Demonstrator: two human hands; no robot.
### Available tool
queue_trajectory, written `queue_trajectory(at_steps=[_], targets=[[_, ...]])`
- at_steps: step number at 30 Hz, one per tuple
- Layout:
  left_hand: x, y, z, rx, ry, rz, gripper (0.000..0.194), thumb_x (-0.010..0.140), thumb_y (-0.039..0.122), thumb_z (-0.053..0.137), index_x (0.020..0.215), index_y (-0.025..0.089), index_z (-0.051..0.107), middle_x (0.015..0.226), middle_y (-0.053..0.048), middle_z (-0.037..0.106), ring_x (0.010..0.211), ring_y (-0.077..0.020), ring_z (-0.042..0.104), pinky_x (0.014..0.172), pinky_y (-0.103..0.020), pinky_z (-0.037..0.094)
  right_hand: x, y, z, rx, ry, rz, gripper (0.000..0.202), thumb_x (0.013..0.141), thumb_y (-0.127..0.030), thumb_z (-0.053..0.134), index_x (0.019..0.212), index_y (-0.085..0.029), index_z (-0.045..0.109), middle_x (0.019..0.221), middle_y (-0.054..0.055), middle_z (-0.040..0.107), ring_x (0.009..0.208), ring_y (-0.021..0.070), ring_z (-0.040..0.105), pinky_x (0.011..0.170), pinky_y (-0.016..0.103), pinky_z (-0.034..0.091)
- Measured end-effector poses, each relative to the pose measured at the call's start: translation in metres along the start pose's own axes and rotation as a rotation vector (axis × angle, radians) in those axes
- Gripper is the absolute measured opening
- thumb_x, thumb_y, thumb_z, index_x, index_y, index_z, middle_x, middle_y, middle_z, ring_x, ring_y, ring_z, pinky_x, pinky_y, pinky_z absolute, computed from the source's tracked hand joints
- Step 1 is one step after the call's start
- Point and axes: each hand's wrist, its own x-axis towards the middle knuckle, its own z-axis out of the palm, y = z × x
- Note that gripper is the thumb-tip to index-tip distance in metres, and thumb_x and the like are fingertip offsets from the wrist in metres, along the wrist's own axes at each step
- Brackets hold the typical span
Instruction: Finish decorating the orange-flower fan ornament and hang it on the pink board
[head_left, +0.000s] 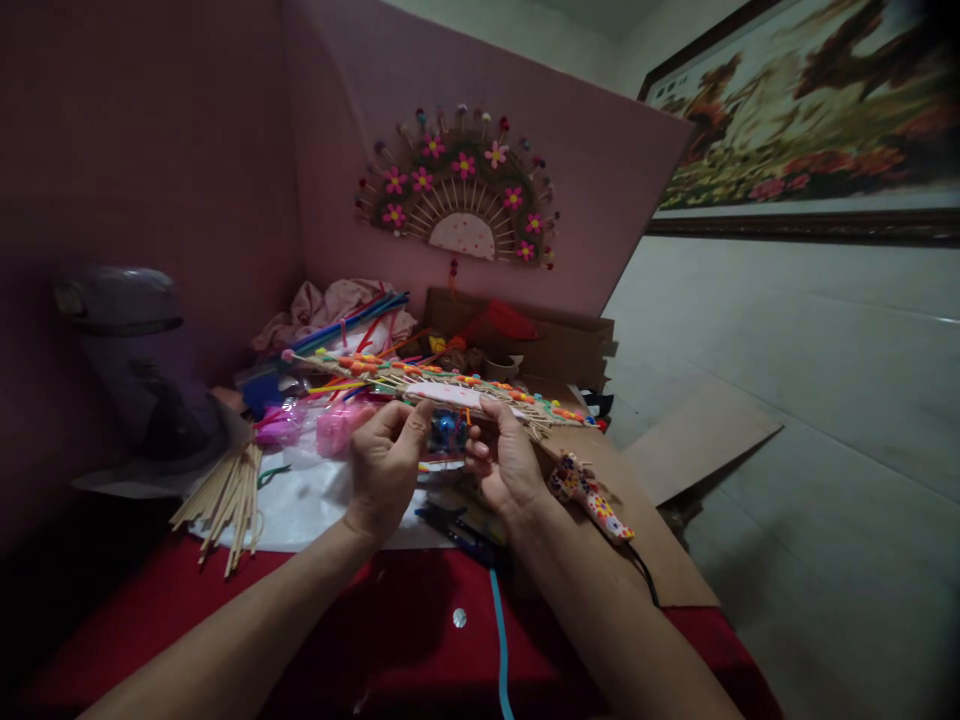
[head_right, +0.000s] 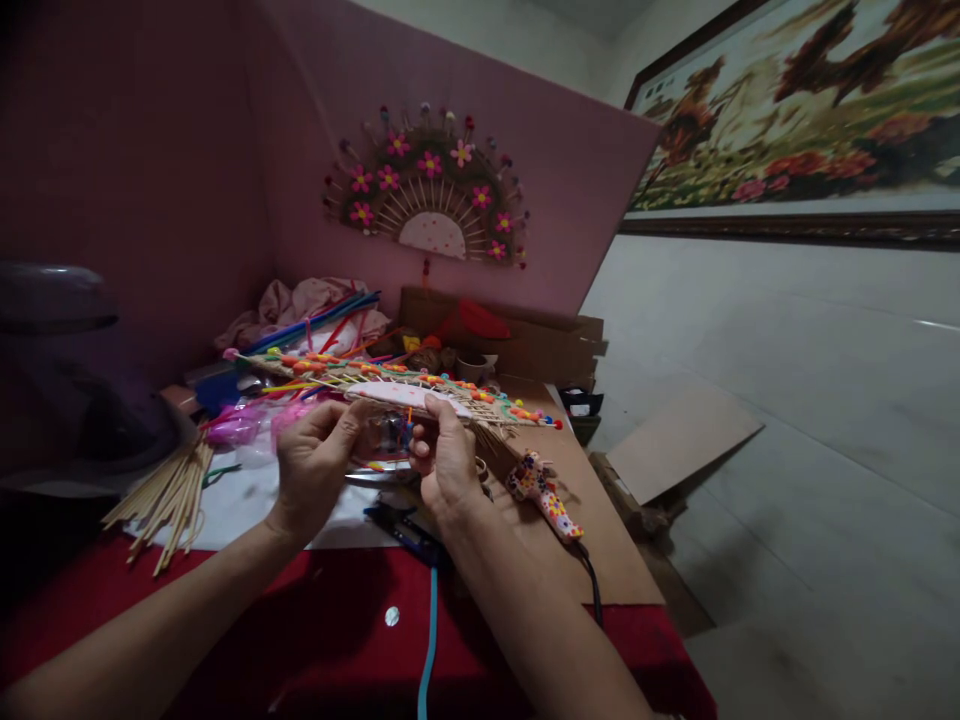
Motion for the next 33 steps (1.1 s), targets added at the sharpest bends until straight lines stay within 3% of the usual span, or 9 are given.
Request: queue_trajectory(at_steps=[4,7,10,13,16,24,33], targets=[[-0.001,0.004,-0.002,0.114,0.095,0.295,0.005,0.080,0.019,0.065,0.083,0.016,0.061,0.077,0.000,0.059,0.062,-0.0097,0.054,0.055,-0.022,0.044,0.001,0.001,-0.005,-0.001,0.009,-0.024,0.023,0.065,-0.033,0.070,0.068,-0.016,0.055,0.044,-0.007,0.051,0.031,0.0016,0.033,0.028,0.011,0.023],[0.004,0.004,-0.003,0.236,0.068,0.435,0.016,0.081,0.016,0.063,0.096,0.017,0.065,0.105,-0.006,0.061,0.086,-0.0146,0.061,0.065,-0.024,0.050,0.001,0.002,-0.007,-0.018,0.030,-0.023,0.024,0.065,-0.035,0.070,0.066,-0.016,0.055,0.043,-0.007,0.051,0.031,0.0016,0.032,0.028,0.011,0.021],[0.009,0.000,-0.004,0.288,-0.049,0.401,0.022,0.081,0.020,0.064,0.103,0.017,0.067,0.119,-0.009,0.060,0.095,-0.0179,0.063,0.071,-0.028,0.054,-0.002,0.002,-0.007,-0.042,0.056,-0.019,0.026,0.065,-0.036,0.070,0.063,-0.016,0.055,0.042,-0.007,0.050,0.030,0.0016,0.032,0.028,0.011,0.020],[0.011,-0.004,-0.003,0.279,-0.126,0.371,0.019,0.080,0.023,0.066,0.098,0.016,0.069,0.107,-0.009,0.067,0.090,-0.0181,0.065,0.073,-0.029,0.055,-0.004,0.002,-0.008,-0.070,0.059,-0.017,0.023,0.066,-0.036,0.068,0.064,-0.015,0.057,0.042,-0.007,0.050,0.030,0.0016,0.032,0.028,0.011,0.021],[0.011,-0.006,-0.002,0.265,-0.144,0.360,0.016,0.079,0.023,0.067,0.094,0.017,0.070,0.092,-0.007,0.070,0.086,-0.0178,0.066,0.076,-0.030,0.054,-0.006,0.000,-0.008,-0.093,0.056,-0.027,0.024,0.067,-0.036,0.068,0.063,-0.015,0.057,0.041,-0.007,0.050,0.030,0.0015,0.032,0.027,0.011,0.020],[0.010,-0.005,-0.002,0.211,-0.120,0.219,0.017,0.076,0.027,0.070,0.090,0.017,0.071,0.089,-0.005,0.072,0.077,-0.0170,0.067,0.070,-0.029,0.055,-0.010,-0.001,-0.005,-0.091,0.089,-0.001,0.021,0.069,-0.034,0.067,0.067,-0.015,0.057,0.041,-0.008,0.050,0.029,0.0012,0.033,0.028,0.010,0.024],[0.008,-0.003,-0.002,0.104,-0.209,0.223,0.019,0.078,0.024,0.067,0.095,0.017,0.070,0.109,-0.009,0.067,0.097,-0.0195,0.065,0.084,-0.033,0.055,-0.008,-0.003,-0.008,-0.113,0.091,-0.051,0.024,0.069,-0.035,0.067,0.062,-0.015,0.056,0.041,-0.007,0.050,0.029,0.0013,0.033,0.026,0.010,0.021]])
